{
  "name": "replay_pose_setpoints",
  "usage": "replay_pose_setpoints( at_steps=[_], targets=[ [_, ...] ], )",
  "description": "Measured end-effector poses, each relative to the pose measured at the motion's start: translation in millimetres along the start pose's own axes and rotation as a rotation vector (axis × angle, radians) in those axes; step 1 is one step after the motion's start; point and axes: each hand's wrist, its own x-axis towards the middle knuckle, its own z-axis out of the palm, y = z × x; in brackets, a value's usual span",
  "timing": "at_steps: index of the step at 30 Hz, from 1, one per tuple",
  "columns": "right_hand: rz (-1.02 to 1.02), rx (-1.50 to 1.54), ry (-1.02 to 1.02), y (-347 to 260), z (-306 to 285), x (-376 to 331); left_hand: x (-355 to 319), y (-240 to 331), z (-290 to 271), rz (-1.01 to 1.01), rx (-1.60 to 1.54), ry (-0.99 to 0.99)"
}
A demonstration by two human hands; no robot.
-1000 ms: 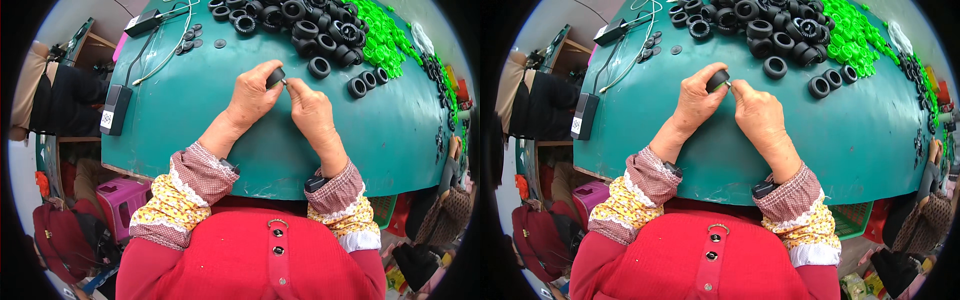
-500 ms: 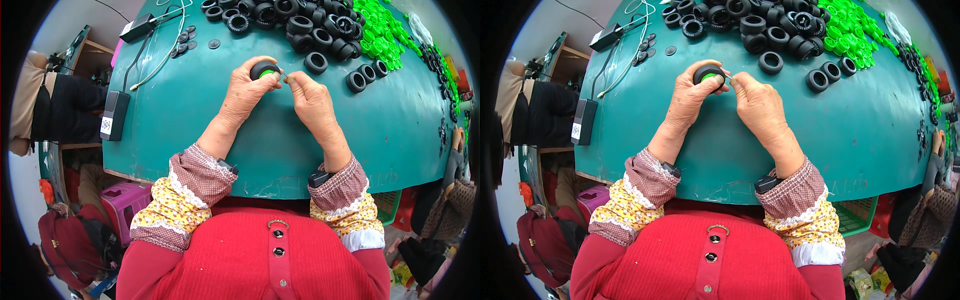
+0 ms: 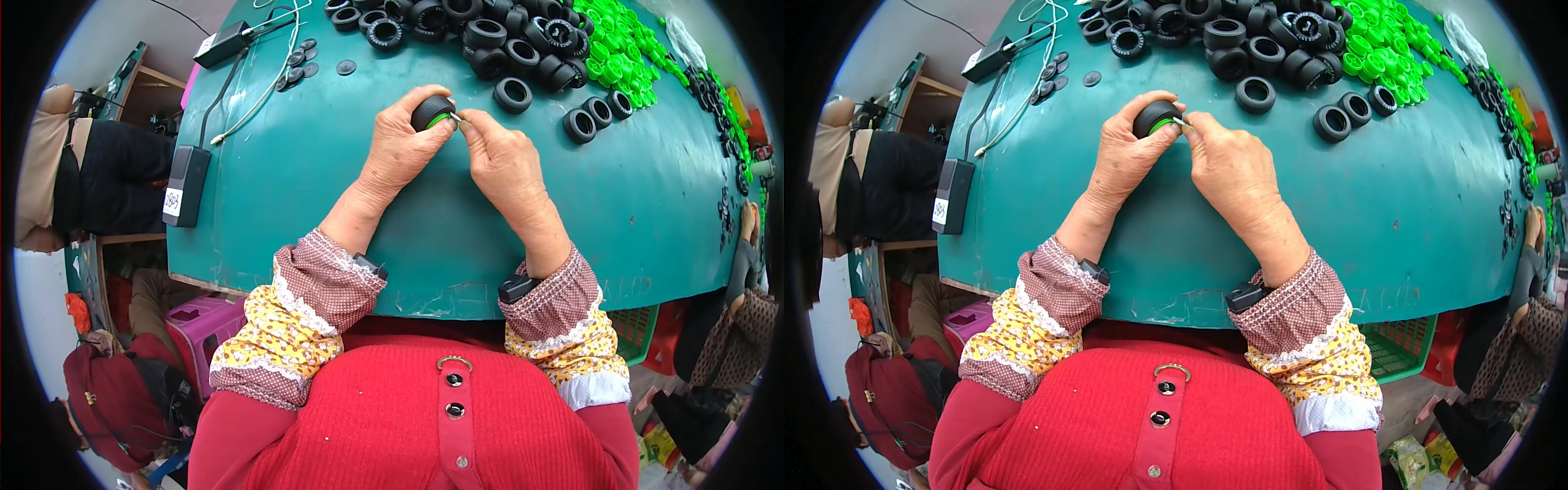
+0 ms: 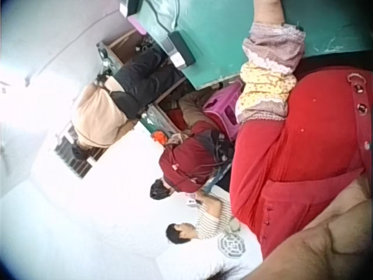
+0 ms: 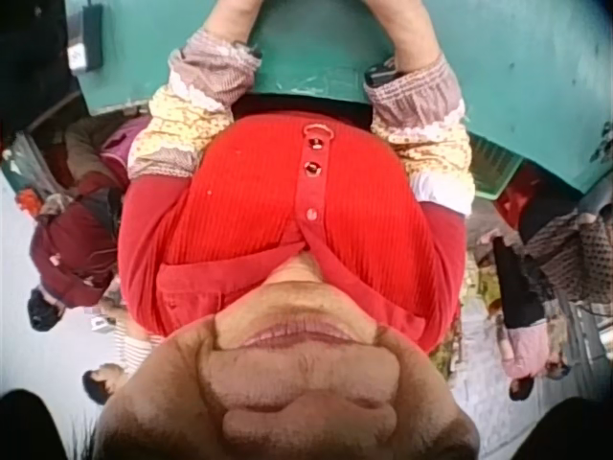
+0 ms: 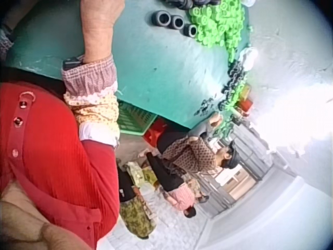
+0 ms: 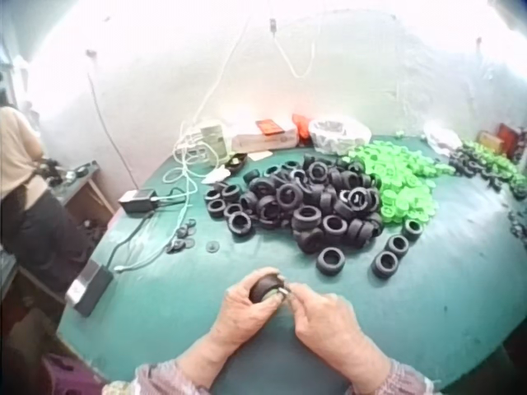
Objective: The person is assembling small toy wheels by inserting green plastic hubs into black rubber tires and using a small screwdriver-like tool for adjustment.
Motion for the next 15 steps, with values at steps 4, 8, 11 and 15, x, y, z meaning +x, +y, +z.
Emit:
replay_pose_setpoints(
  at_steps=[4,8,11,15],
  targets=[
    [-0.017,-0.043,-0.025,-3.3,-2.7,-2.8,-2.9,0.3,1.1,0.054,0.035,0.021],
    [-0.049,-0.093,-0.098,-4.6,-5.6,-2.4,-3.8,2.5,-2.2,0.165,0.221,0.013],
    [-0.072,-0.138,-0.161,-2.1,-8.2,-1.9,-5.3,6.1,-5.6,0.221,0.377,-0.013],
    [-0.018,0.001,-0.097,-3.9,-4.0,-1.2,-0.6,4.8,-3.6,0.165,0.272,0.013]
  ],
)
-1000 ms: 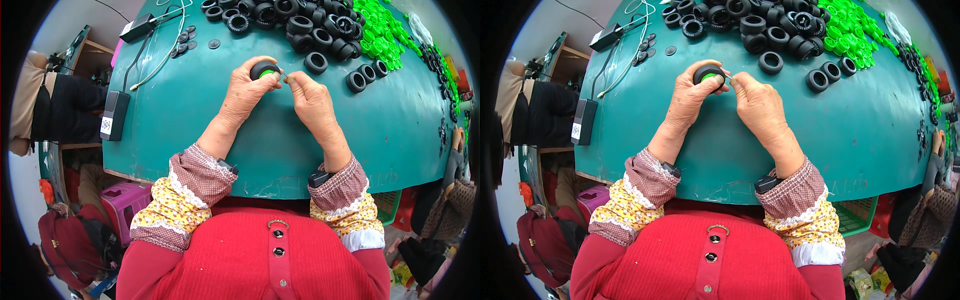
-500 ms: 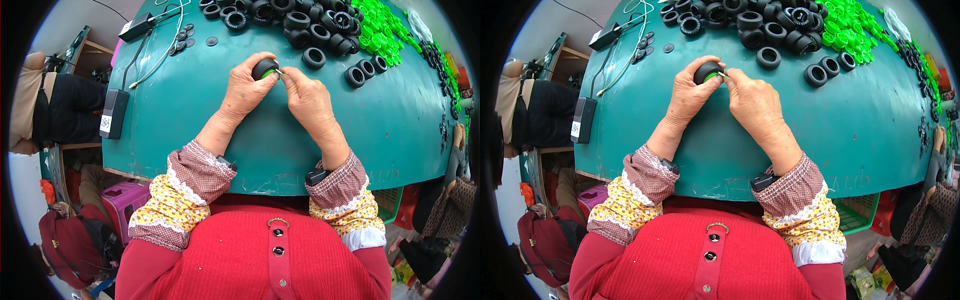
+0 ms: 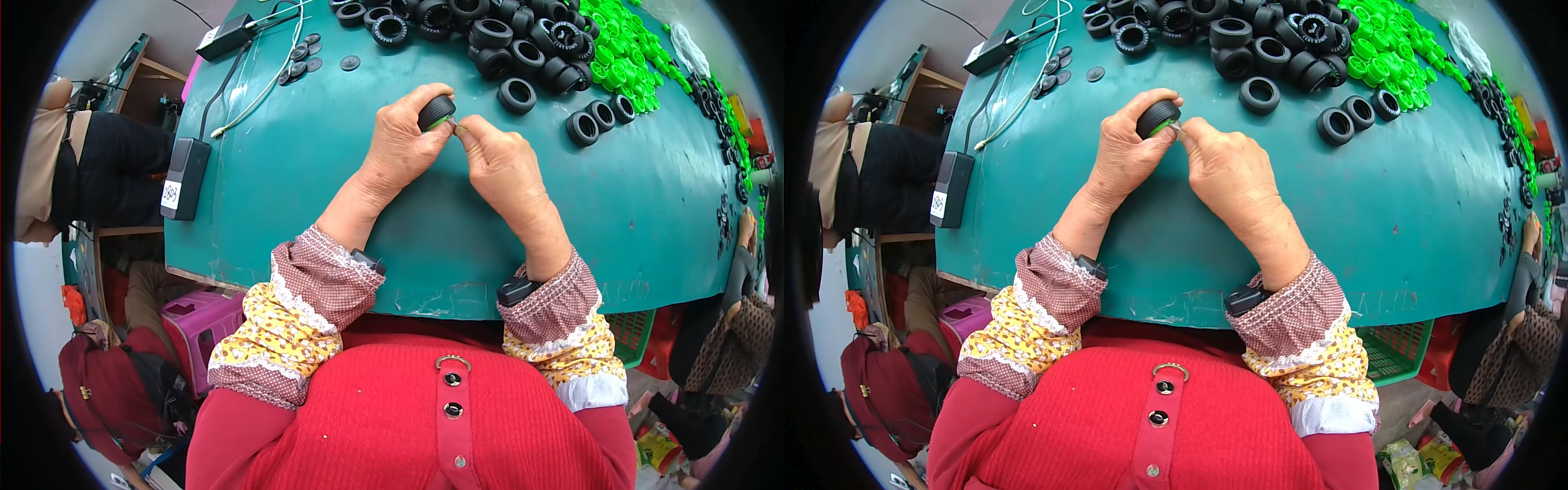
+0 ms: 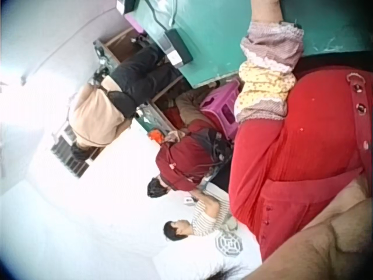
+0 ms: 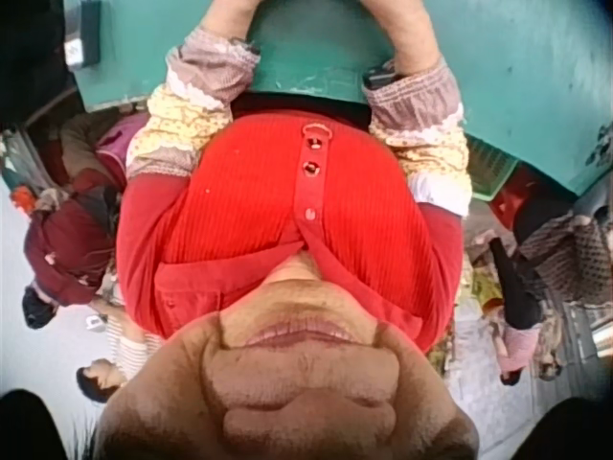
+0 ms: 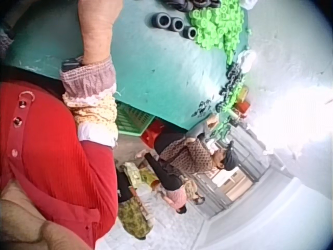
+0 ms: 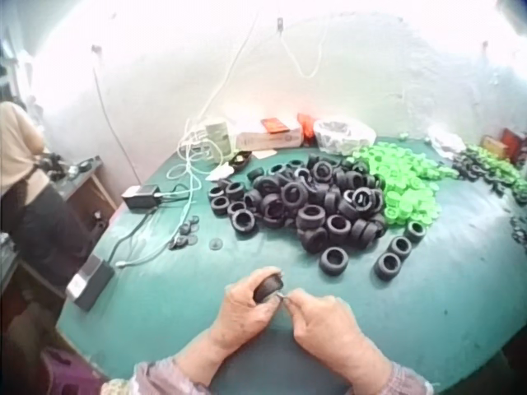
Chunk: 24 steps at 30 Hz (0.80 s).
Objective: The person is assembling small toy wheels by inserting green plastic hubs into black rubber tires and using a small screwdriver-like tool for adjustment.
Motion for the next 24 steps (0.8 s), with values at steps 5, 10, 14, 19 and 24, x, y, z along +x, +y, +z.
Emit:
replay_pose_setpoints(
  at_steps=[5,10,14,19,24],
  targets=[
    [0.045,0.017,0.009,-0.3,0.2,-0.5,-0.1,-2.5,0.8,-0.091,-0.161,-0.032],
    [0.027,-0.038,0.010,-0.2,3.1,-1.3,-1.0,-3.8,0.6,-0.084,-0.153,-0.030],
    [0.013,-0.020,0.040,0.6,3.6,-1.2,-0.1,-3.0,0.6,-0.081,-0.149,-0.029],
    [-0.011,-0.011,0.064,-0.7,5.3,-0.6,-0.5,-2.7,-0.9,-0.091,-0.123,-0.024],
    [-0.016,-0.030,0.063,-2.0,5.4,-1.7,-2.9,-3.8,0.3,-0.134,-0.160,-0.035]
  ],
)
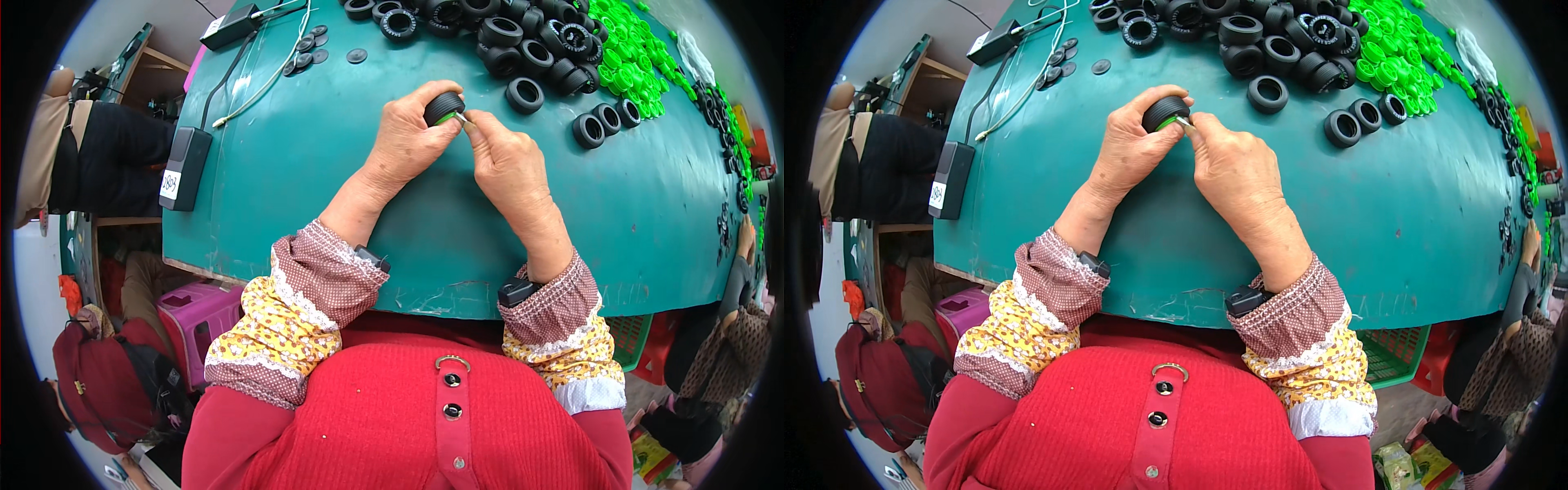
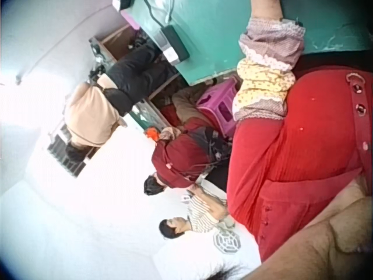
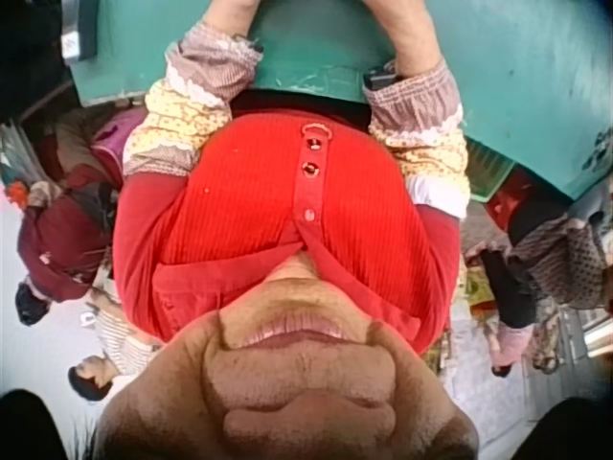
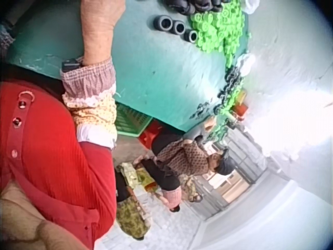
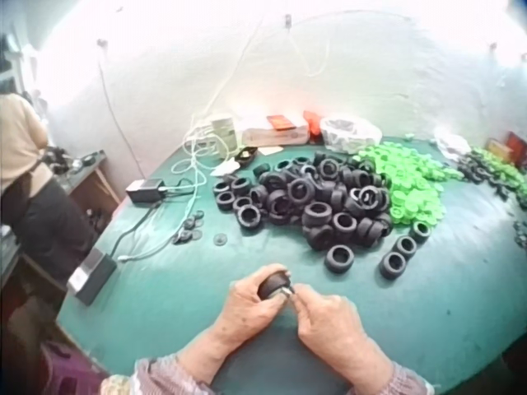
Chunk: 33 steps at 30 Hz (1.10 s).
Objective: The person is assembling small toy wheels by inserting green plastic hubs into black rubber tires and using a small screwdriver-like tool for adjustment.
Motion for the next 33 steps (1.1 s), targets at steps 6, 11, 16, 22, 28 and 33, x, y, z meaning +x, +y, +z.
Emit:
replay_pose_setpoints(
  at_steps=[6,11,16,22,28,33],
  targets=[
    [0.002,0.008,0.009,1,3,-3,-2,-1,1,0.031,0.082,0.011],
    [-0.025,-0.191,-0.090,2,0,-2,-1,-9,2,0.295,0.452,0.049],
    [0.008,-0.224,-0.149,6,5,-1,0,-8,2,0.405,0.818,-0.074],
    [0.090,0.160,0.006,10,16,-2,0,-8,7,0.375,0.602,0.082],
    [0.116,0.187,0.018,16,11,2,0,12,-1,0.053,0.381,-0.144],
    [0.083,0.241,0.030,13,11,2,9,4,-5,0.461,0.271,0.027]
  ],
)
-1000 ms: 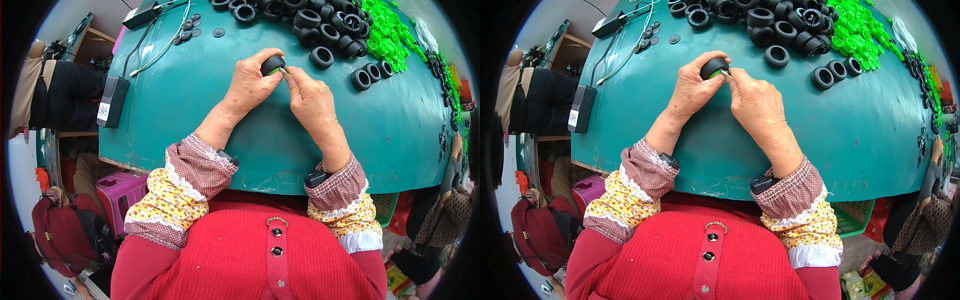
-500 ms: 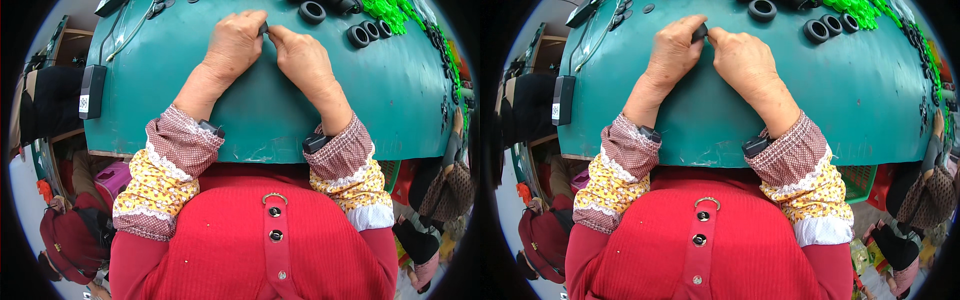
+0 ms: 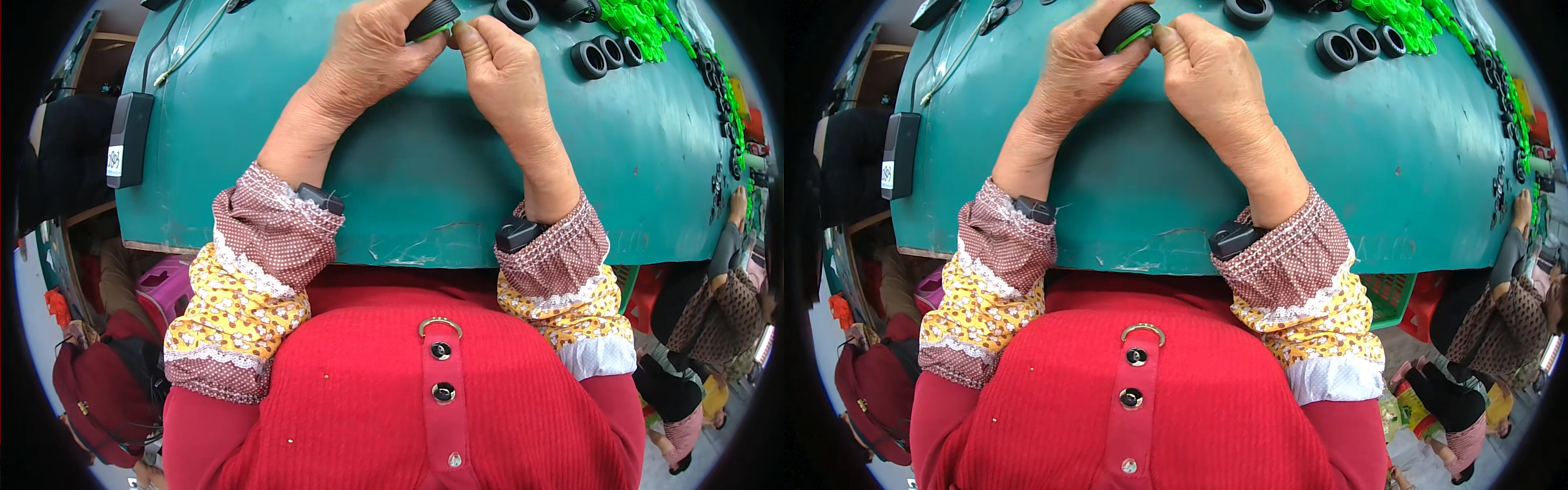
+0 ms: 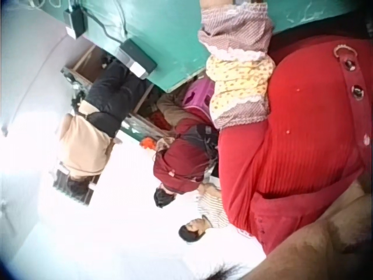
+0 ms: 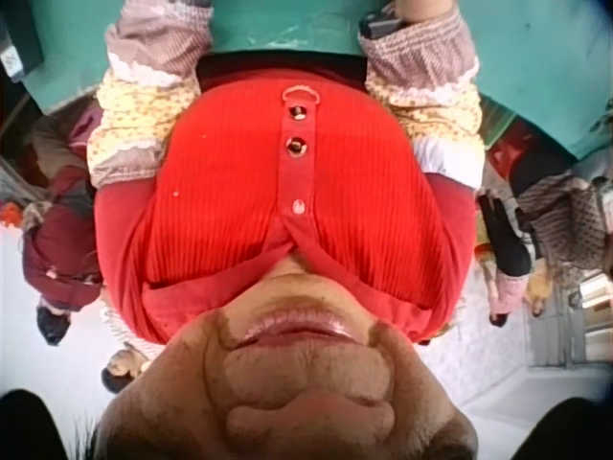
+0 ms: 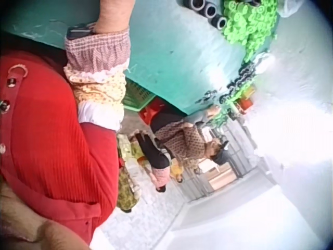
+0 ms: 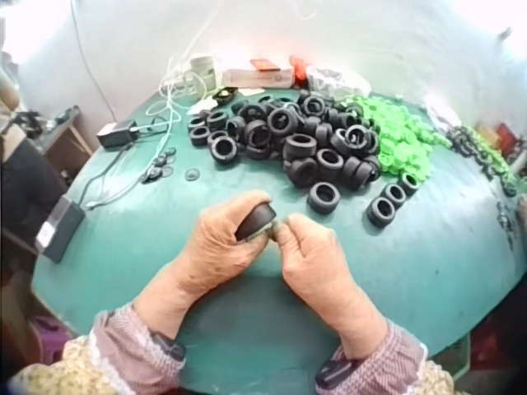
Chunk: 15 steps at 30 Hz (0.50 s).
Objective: The person is assembling small toy wheels by inserting green plastic hubs into black rubber tires and using a small screwdriver-like tool for adjustment.
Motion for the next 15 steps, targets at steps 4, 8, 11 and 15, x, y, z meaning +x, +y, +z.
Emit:
replay_pose_setpoints(
  at_steps=[4,8,11,15],
  targets=[
    [-0.096,0.017,0.079,-8,2,-2,-3,5,-9,-0.062,0.039,-0.094],
    [-0.249,0.057,0.212,-33,-9,-4,5,23,-10,0.238,0.041,0.135],
    [-0.286,0.001,0.217,-35,-14,-4,8,28,-15,0.265,0.093,0.073],
    [-0.321,-0.040,0.241,-33,-16,-4,4,19,-6,0.270,0.072,0.143]
  ],
)
